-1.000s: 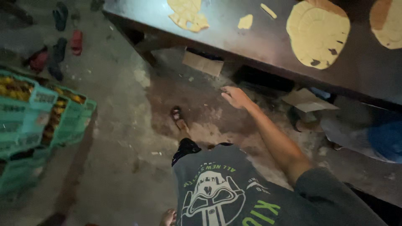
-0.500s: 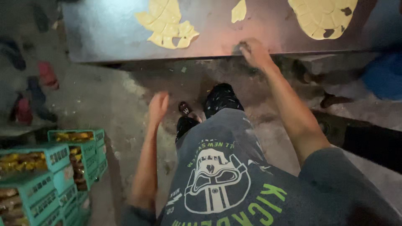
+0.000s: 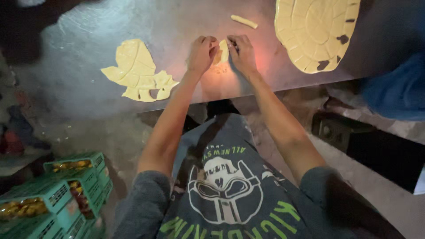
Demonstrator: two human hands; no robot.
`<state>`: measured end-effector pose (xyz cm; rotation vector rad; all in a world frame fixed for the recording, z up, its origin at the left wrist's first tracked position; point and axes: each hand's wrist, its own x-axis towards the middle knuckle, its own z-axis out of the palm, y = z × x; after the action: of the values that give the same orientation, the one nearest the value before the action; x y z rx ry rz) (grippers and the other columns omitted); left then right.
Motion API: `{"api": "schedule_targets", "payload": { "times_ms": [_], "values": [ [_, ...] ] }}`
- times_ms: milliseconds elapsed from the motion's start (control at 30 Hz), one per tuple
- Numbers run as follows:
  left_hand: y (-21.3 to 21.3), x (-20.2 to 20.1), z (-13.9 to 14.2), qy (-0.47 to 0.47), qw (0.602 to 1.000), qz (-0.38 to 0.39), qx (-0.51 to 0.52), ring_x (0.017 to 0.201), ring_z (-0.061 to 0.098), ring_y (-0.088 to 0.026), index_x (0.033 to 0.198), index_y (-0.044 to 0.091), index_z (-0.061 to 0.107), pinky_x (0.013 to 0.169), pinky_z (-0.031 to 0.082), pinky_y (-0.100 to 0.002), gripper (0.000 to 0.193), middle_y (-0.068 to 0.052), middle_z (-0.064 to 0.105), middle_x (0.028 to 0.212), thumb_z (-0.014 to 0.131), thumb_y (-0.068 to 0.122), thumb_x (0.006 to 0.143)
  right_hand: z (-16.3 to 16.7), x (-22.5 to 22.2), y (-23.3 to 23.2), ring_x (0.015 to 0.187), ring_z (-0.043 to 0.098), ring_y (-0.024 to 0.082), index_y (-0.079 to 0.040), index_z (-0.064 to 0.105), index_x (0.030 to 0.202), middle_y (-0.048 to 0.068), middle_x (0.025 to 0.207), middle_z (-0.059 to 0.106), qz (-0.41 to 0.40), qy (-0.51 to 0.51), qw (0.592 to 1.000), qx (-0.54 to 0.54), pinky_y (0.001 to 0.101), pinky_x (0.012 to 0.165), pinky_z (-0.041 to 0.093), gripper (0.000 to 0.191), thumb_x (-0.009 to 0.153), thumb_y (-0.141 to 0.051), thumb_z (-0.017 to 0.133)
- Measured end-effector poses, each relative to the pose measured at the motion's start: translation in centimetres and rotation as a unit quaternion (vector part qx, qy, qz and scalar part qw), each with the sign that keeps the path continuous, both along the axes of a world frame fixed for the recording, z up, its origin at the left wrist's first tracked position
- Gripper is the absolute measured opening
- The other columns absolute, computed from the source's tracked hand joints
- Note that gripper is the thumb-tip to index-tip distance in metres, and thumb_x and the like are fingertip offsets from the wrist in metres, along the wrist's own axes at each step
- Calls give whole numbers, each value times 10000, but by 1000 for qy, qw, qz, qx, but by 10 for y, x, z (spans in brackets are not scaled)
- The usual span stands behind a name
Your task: The person tears pieces from flattened dough sheets on a metal table and rolls each piece by hand into a dough stick, setting the finished sticks aside. The person then places the shaped dough sticks onto a baking tray and continues shaping more dough pieces.
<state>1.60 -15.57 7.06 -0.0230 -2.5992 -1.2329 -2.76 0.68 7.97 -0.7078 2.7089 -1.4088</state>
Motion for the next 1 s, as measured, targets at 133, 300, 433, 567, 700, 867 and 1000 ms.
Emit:
{"api": "schedule_targets", "payload": {
  "times_ms": [133,300,433,567,700,867,1000],
  "values": [
    [7,-8,-16,-22,1000,11,-9,990,586,-370,1149,123,671,868,473,-486,268,-115,628,1030,787,212,925,-16,-11,10,1007,704,293,-64,705,1237,157,1167,661,22,-61,998,24,356,837,595,222,1036,-139,647],
    [13,-11,-30,13,995,48,-90,1034,550,-350,1123,150,672,894,420,-498,288,-107,593,1076,789,294,902,-32,-16,24,1050,701,284,-66,648,1347,146,1247,631,60,-72,995,29,341,877,594,315,1036,-111,643],
    [-1,-14,-41,-1,990,51,-129,1064,548,-336,1105,178,676,913,400,-516,267,-87,587,1091,763,338,910,-45,-4,25,1109,634,301,-73,567,1454,154,1435,540,83,-91,987,99,401,979,526,444,1019,-140,630],
    [-22,-15,-50,-11,996,53,-64,1105,530,-365,1107,151,663,935,421,-496,263,-108,581,1150,734,304,906,-54,13,16,1353,451,439,50,485,1479,203,1551,421,152,57,955,246,598,1107,309,614,955,-225,649],
    [-41,-6,-53,-28,993,105,-50,1108,555,-345,1100,143,664,925,416,-507,136,-91,603,1147,702,186,976,-59,22,3,1466,368,491,88,458,1503,238,1605,372,165,175,910,337,727,1153,162,647,996,-287,601],
    [-51,17,-51,6,998,60,-29,1112,559,-355,1092,161,664,945,440,-514,167,-100,598,1146,695,136,929,-62,28,-16,1533,373,357,40,514,1440,204,1552,476,197,100,894,391,731,1216,144,479,992,-124,547],
    [-45,24,-47,-16,994,93,-46,1114,545,-388,1103,160,678,920,435,-512,205,-128,583,1166,688,129,901,-53,10,-23,1491,430,368,71,560,1489,262,1561,528,246,185,903,299,517,1235,266,635,868,-58,534]
  ]
}}
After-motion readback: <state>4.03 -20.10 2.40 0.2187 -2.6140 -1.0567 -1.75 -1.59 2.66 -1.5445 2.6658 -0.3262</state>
